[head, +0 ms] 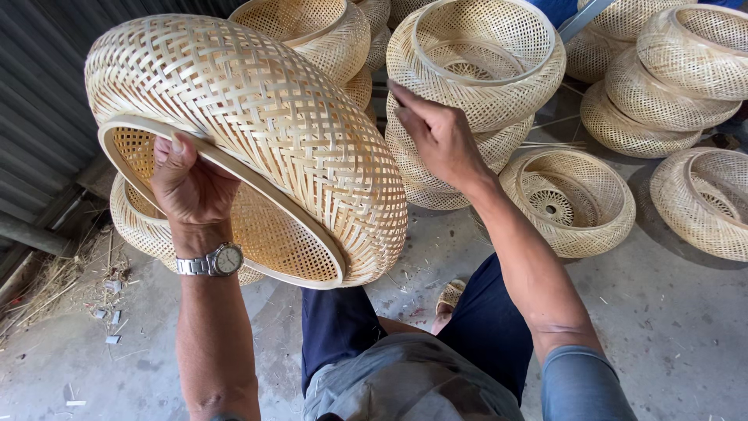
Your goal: The person uses a wooden mallet to tap and smooth the rim and woven body of a large bamboo basket. They rotate the basket to work on different sections, including the interior base, ensuring the structure is even.
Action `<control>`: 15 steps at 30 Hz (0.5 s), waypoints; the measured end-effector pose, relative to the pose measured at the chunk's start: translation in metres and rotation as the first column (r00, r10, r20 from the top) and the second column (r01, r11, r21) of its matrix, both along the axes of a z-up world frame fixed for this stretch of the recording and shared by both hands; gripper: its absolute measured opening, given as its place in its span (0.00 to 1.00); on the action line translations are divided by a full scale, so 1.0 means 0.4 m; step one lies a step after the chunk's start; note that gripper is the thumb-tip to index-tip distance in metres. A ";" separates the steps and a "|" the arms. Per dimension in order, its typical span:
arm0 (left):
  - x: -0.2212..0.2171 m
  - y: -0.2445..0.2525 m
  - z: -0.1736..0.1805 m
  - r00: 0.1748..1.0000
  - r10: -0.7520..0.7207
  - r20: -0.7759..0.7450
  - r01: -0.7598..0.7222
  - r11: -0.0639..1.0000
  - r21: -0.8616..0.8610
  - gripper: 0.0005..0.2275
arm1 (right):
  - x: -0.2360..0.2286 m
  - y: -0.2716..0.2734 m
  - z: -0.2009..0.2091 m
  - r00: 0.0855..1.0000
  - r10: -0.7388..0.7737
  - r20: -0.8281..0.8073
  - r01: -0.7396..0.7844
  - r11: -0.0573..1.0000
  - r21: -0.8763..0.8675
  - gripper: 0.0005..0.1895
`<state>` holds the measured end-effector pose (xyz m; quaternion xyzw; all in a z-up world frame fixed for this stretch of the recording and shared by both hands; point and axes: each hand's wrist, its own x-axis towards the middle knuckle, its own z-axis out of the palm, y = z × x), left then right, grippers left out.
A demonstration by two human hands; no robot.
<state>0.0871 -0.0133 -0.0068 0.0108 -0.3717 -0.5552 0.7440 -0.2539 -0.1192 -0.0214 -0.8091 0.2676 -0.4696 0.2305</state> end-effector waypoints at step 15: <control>-0.060 -0.085 0.047 0.969 0.114 0.220 -0.114 0.993 -0.013 0.03 | -0.044 0.083 -0.069 0.930 0.071 0.360 -0.282 0.765 0.579 0.27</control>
